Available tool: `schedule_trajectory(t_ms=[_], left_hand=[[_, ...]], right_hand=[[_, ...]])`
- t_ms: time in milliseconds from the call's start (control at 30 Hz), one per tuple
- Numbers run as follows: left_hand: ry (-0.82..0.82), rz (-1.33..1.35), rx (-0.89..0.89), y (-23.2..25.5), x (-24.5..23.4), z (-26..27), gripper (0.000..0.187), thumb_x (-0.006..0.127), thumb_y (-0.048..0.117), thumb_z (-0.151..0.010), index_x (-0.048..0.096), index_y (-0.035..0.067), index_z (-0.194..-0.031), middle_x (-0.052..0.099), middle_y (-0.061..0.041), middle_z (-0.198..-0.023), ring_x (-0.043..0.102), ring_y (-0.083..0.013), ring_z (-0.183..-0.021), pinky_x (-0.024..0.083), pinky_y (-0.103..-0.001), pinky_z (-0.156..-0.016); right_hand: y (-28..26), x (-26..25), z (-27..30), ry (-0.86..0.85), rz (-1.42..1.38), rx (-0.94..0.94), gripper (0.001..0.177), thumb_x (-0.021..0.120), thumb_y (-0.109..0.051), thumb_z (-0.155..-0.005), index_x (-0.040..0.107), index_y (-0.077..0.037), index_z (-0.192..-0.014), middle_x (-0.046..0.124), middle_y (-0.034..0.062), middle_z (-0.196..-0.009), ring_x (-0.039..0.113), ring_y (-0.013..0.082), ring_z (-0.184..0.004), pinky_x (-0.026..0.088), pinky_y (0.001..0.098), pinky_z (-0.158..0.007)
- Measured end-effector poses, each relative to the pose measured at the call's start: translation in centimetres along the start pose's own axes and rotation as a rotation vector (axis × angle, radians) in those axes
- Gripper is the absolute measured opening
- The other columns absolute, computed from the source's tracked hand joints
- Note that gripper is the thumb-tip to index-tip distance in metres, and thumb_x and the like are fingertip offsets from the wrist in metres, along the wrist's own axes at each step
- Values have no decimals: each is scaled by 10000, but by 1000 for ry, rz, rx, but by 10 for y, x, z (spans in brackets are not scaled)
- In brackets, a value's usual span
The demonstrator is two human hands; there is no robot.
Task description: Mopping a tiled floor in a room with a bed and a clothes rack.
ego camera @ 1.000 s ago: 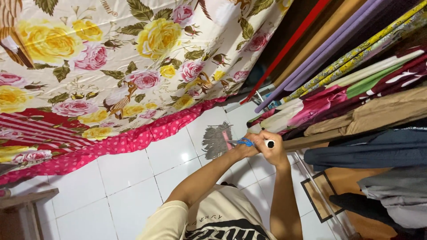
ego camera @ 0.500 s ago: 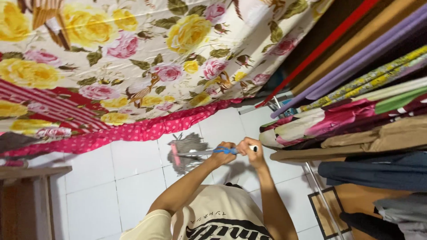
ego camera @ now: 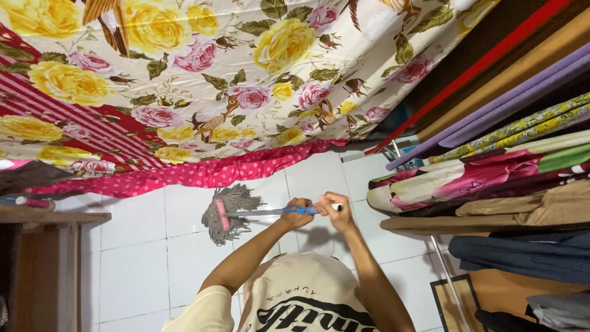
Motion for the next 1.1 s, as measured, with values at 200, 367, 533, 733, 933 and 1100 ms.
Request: schedule_trajectory(t_ms=[200,367,533,733,933,1100], left_hand=[[6,204,222,98,-26,-9,236,570,208,-878,739,45,-901,725,-251,-909,696,-450,-908,541,-522,-876],[69,216,435,137,-5,-25,187,606,192,-854,714,45,-895,716,-225,-871,695,-439,-845,550,-516,-773],[37,218,583,131,46,-57,181,628,237,-859,674,80,-937,721,-180,-888,695,-411,-849,551,-498,-762],[158,-2,582,145,46,-68,255,711,265,-735,764,154,-958,733,-180,-1009,638,-484,-868,334,-925,-631],[-29,113,642,155,28,-50,165,647,234,-865,690,76,-873,722,-194,-848,691,-419,-804,554,-522,-763],[-26,86,559,162,-25,-9,169,643,162,-800,678,26,-895,711,-222,-854,688,-444,-779,558,-534,-713]], right_hand=[[-100,-27,7,89,170,-13,396,579,-135,-1030,511,-32,-653,509,10,-591,473,92,-567,535,295,-688],[-153,-27,20,145,383,-112,373,609,-155,-1011,534,-20,-672,556,11,-611,490,80,-594,434,283,-592],[-149,-29,27,169,515,-114,371,645,-178,-1009,516,-2,-709,489,30,-628,426,90,-643,404,288,-595],[-148,-36,22,75,537,-68,286,644,-201,-978,608,0,-778,564,18,-652,476,91,-656,452,286,-603],[-146,-45,37,174,568,-51,300,683,-198,-957,607,-2,-744,524,34,-641,455,94,-638,397,288,-562],[-130,-42,44,145,456,-38,281,674,-203,-954,626,-29,-739,586,16,-642,497,72,-621,392,262,-552]])
Point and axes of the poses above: each hand's wrist, its own z-axis away from the middle knuckle, its own x-axis out of the palm, y = z × x, the point moved 3 cm from there along -z, towards the middle knuckle
